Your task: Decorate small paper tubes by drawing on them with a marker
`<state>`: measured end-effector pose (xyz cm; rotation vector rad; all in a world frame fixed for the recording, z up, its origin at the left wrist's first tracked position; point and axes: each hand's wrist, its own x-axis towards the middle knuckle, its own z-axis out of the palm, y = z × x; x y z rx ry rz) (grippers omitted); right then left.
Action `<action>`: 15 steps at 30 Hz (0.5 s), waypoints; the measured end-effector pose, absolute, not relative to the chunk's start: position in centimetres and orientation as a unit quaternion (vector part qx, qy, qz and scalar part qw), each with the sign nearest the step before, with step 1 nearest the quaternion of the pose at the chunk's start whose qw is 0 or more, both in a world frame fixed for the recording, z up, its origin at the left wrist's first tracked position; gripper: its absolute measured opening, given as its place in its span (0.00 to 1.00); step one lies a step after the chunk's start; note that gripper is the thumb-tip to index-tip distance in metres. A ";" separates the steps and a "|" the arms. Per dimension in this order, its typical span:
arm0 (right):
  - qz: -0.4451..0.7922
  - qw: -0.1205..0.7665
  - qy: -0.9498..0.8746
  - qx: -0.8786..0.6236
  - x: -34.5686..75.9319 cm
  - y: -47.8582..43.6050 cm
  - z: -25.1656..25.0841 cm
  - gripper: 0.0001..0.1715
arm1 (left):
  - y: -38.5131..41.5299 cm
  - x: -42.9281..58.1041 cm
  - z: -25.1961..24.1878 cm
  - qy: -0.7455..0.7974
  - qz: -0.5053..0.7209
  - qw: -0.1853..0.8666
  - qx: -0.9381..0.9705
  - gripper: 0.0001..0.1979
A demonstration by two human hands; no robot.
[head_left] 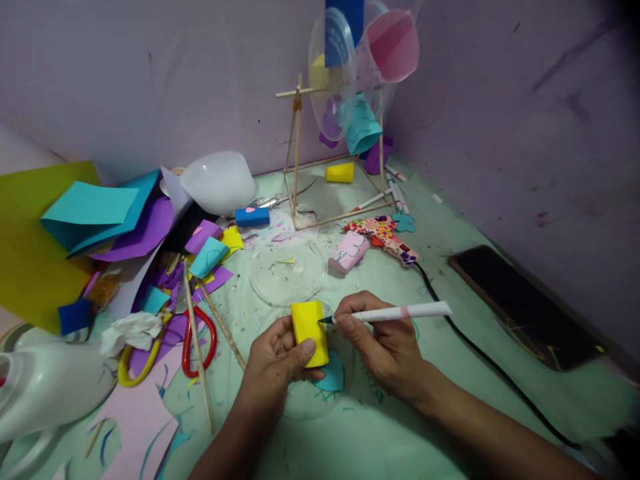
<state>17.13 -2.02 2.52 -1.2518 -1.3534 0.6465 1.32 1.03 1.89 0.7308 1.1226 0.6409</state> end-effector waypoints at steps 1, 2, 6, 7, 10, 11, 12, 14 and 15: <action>0.274 0.562 -0.573 -0.530 17.1 -2.0 2.5 0.06 | 1.0 1.3 1.9 0.511 0.293 0.737 0.332 0.25; 0.273 0.563 -0.573 -0.529 17.2 -2.0 2.5 0.06 | 1.0 1.3 1.8 0.510 0.293 0.738 0.331 0.25; 0.261 0.569 -0.573 -0.529 17.3 -2.2 2.3 0.06 | 1.0 1.3 1.8 0.501 0.292 0.742 0.336 0.27; 0.258 0.568 -0.575 -0.529 17.3 -2.2 2.3 0.06 | 1.0 1.3 1.9 0.497 0.291 0.744 0.339 0.27; 0.250 0.564 -0.582 -0.529 17.3 -2.3 2.1 0.06 | 1.0 1.3 2.0 0.496 0.287 0.747 0.337 0.28; 0.249 0.564 -0.583 -0.529 17.3 -2.3 2.1 0.06 | 1.0 1.3 2.0 0.497 0.287 0.747 0.335 0.28; 0.248 0.564 -0.584 -0.529 17.2 -2.3 2.1 0.06 | 1.0 1.3 2.0 0.498 0.287 0.747 0.334 0.28; 0.247 0.564 -0.582 -0.530 17.2 -2.3 2.1 0.07 | 1.0 1.3 2.1 0.495 0.290 0.747 0.335 0.28; 0.247 0.565 -0.581 -0.531 17.2 -2.3 2.1 0.07 | 1.0 1.3 2.1 0.493 0.290 0.748 0.336 0.28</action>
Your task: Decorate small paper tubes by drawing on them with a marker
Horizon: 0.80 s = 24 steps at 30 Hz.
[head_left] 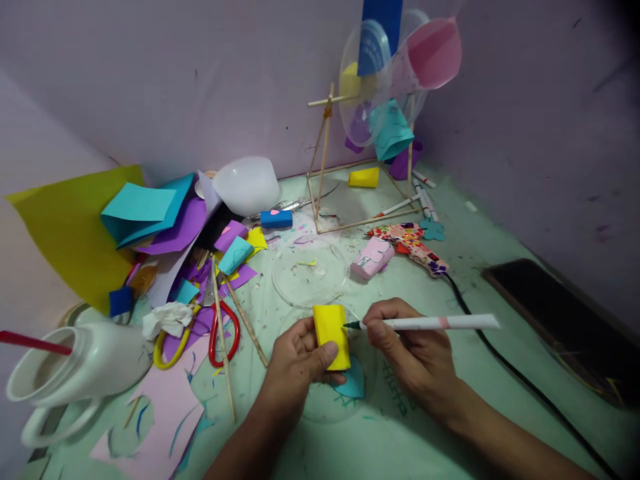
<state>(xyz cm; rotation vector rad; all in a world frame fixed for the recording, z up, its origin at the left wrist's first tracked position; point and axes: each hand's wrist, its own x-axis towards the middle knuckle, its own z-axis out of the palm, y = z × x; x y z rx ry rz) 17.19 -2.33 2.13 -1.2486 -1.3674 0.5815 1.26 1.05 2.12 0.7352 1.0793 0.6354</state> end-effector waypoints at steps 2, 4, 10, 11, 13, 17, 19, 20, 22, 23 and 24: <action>0.249 0.566 -0.581 -0.529 17.2 -2.3 2.2 0.07 | 1.0 1.3 2.2 0.494 0.291 0.748 0.336 0.28; 0.250 0.569 -0.582 -0.524 17.2 -2.3 2.3 0.07 | 1.0 1.3 2.2 0.500 0.291 0.745 0.334 0.28; 0.253 0.578 -0.578 -0.518 17.2 -2.1 2.3 0.07 | 1.1 1.4 2.2 0.507 0.286 0.741 0.334 0.30; 0.251 0.580 -0.578 -0.516 17.2 -2.1 2.3 0.07 | 1.1 1.4 2.2 0.506 0.286 0.742 0.335 0.30; 0.252 0.581 -0.579 -0.514 17.2 -2.1 2.2 0.07 | 1.1 1.5 2.1 0.503 0.288 0.742 0.337 0.30; 0.262 0.575 -0.581 -0.513 17.1 -2.1 2.1 0.06 | 1.0 1.5 2.0 0.505 0.291 0.739 0.338 0.29; 0.262 0.574 -0.584 -0.511 17.1 -2.1 2.1 0.06 | 1.0 1.5 1.9 0.503 0.294 0.739 0.339 0.29; 0.261 0.574 -0.584 -0.511 17.1 -2.0 2.1 0.06 | 1.0 1.5 1.9 0.501 0.295 0.740 0.339 0.28; 0.255 0.578 -0.583 -0.511 17.1 -2.1 2.2 0.06 | 1.0 1.5 1.8 0.499 0.296 0.739 0.341 0.28; 0.253 0.579 -0.582 -0.512 17.1 -2.1 2.2 0.06 | 0.9 1.5 1.9 0.501 0.294 0.738 0.343 0.27; 0.252 0.579 -0.583 -0.511 17.1 -2.1 2.2 0.06 | 0.9 1.5 1.9 0.505 0.292 0.736 0.343 0.27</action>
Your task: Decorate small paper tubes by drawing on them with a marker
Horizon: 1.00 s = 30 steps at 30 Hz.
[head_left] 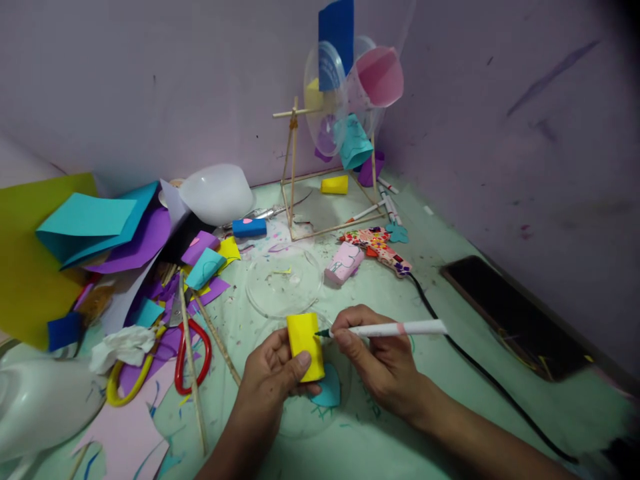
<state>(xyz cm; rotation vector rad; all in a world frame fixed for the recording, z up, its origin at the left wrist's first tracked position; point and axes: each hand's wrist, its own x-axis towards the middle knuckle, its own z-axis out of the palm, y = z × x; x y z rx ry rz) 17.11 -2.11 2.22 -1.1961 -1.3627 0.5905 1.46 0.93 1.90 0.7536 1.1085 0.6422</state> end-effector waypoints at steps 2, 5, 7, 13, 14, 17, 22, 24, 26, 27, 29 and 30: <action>0.254 0.580 -0.583 -0.509 17.1 -2.2 2.2 0.06 | 0.9 1.5 2.0 0.509 0.291 0.734 0.343 0.27; 0.258 0.585 -0.581 -0.503 17.2 -2.2 2.2 0.06 | 1.0 1.5 2.0 0.511 0.291 0.734 0.340 0.28; 0.258 0.587 -0.583 -0.500 17.2 -2.1 2.2 0.06 | 1.0 1.5 2.0 0.511 0.290 0.735 0.339 0.28; 0.259 0.580 -0.588 -0.501 17.2 -2.0 2.2 0.06 | 1.0 1.5 2.0 0.510 0.293 0.734 0.340 0.28; 0.258 0.579 -0.588 -0.502 17.2 -2.0 2.1 0.06 | 0.9 1.5 2.1 0.513 0.292 0.732 0.341 0.28; 0.254 0.577 -0.588 -0.506 17.2 -2.1 2.0 0.06 | 0.9 1.6 2.2 0.518 0.288 0.729 0.343 0.28; 0.248 0.577 -0.588 -0.509 17.1 -2.1 2.0 0.06 | 0.9 1.6 2.3 0.520 0.288 0.725 0.348 0.29; 0.247 0.579 -0.588 -0.507 17.1 -2.1 2.1 0.06 | 0.9 1.7 2.3 0.523 0.285 0.723 0.350 0.29; 0.245 0.578 -0.590 -0.508 17.1 -2.0 2.2 0.06 | 0.9 1.7 2.4 0.524 0.283 0.723 0.350 0.29; 0.243 0.577 -0.590 -0.509 17.1 -2.0 2.2 0.06 | 0.9 1.7 2.4 0.522 0.284 0.724 0.349 0.29; 0.241 0.575 -0.592 -0.510 17.1 -1.9 2.2 0.06 | 0.9 1.7 2.4 0.519 0.285 0.727 0.349 0.28; 0.240 0.576 -0.592 -0.509 17.1 -1.9 2.2 0.06 | 0.9 1.7 2.3 0.517 0.286 0.728 0.348 0.28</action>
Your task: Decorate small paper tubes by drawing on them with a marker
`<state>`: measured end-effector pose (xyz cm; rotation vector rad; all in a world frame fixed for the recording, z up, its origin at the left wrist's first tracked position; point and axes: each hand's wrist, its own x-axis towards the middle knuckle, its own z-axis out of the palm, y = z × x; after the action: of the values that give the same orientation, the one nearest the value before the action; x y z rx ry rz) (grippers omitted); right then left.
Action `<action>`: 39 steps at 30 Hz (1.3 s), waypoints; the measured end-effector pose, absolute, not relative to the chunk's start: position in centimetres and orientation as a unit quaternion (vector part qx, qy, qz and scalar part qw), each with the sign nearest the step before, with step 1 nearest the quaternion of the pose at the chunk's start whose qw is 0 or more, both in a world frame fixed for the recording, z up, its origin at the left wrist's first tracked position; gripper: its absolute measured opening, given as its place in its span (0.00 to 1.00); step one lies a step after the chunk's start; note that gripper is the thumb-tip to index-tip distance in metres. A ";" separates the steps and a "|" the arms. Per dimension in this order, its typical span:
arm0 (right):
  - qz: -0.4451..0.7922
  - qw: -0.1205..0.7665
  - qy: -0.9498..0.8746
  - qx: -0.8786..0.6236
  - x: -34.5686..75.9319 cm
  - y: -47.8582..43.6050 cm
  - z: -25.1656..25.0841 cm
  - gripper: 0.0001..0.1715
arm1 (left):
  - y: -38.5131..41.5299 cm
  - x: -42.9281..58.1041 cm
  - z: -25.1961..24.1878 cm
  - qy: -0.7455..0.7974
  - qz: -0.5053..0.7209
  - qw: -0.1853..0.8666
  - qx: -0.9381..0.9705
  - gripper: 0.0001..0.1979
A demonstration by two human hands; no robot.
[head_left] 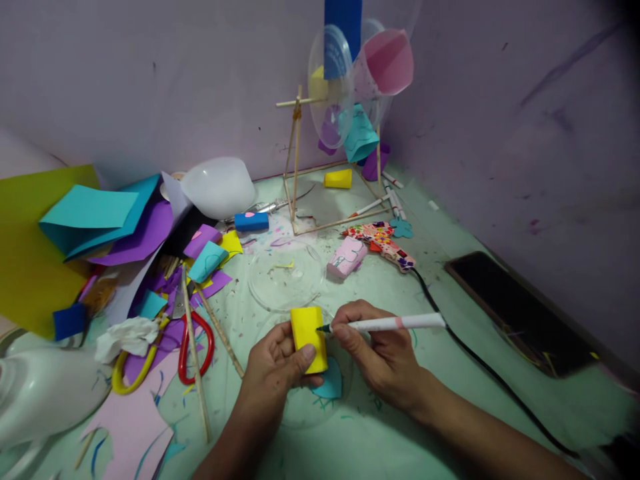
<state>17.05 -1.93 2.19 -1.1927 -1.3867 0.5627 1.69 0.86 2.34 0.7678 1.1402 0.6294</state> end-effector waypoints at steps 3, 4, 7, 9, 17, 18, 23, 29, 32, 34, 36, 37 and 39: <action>0.244 0.575 -0.593 -0.508 17.0 -1.9 2.2 0.06 | 0.9 1.7 2.3 0.514 0.289 0.729 0.347 0.28; 0.245 0.574 -0.592 -0.509 17.0 -1.9 2.3 0.06 | 0.9 1.7 2.3 0.514 0.290 0.729 0.347 0.28; 0.245 0.574 -0.589 -0.513 17.0 -1.9 2.3 0.06 | 0.9 1.7 2.3 0.515 0.288 0.728 0.348 0.28; 0.243 0.575 -0.589 -0.514 17.0 -1.8 2.4 0.06 | 0.9 1.7 2.3 0.520 0.283 0.726 0.350 0.29; 0.241 0.573 -0.596 -0.508 17.0 -1.9 2.3 0.06 | 0.9 1.6 2.3 0.515 0.282 0.732 0.345 0.28; 0.242 0.572 -0.597 -0.508 17.0 -1.9 2.3 0.06 | 0.9 1.6 2.3 0.514 0.282 0.733 0.346 0.28; 0.231 0.568 -0.597 -0.517 17.0 -1.9 2.2 0.07 | 0.9 1.6 2.2 0.511 0.282 0.732 0.351 0.29; 0.223 0.570 -0.600 -0.515 17.0 -1.9 2.2 0.07 | 0.9 1.6 2.2 0.510 0.281 0.733 0.352 0.29; 0.225 0.573 -0.600 -0.512 17.1 -2.0 2.2 0.06 | 0.9 1.6 2.2 0.513 0.280 0.730 0.352 0.29; 0.227 0.570 -0.600 -0.513 17.1 -2.0 2.2 0.07 | 0.9 1.6 2.1 0.513 0.282 0.731 0.352 0.28; 0.227 0.567 -0.604 -0.513 17.2 -2.0 2.2 0.06 | 0.9 1.6 2.1 0.512 0.282 0.731 0.352 0.28; 0.226 0.566 -0.605 -0.512 17.2 -2.0 2.2 0.06 | 0.9 1.6 2.1 0.512 0.282 0.731 0.353 0.28; 0.223 0.565 -0.607 -0.512 17.2 -2.0 2.2 0.06 | 0.9 1.6 2.1 0.513 0.280 0.730 0.354 0.29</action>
<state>17.24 -1.96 2.15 -1.2053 -1.4291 0.5242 1.56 0.93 2.15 0.7785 1.1295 0.6175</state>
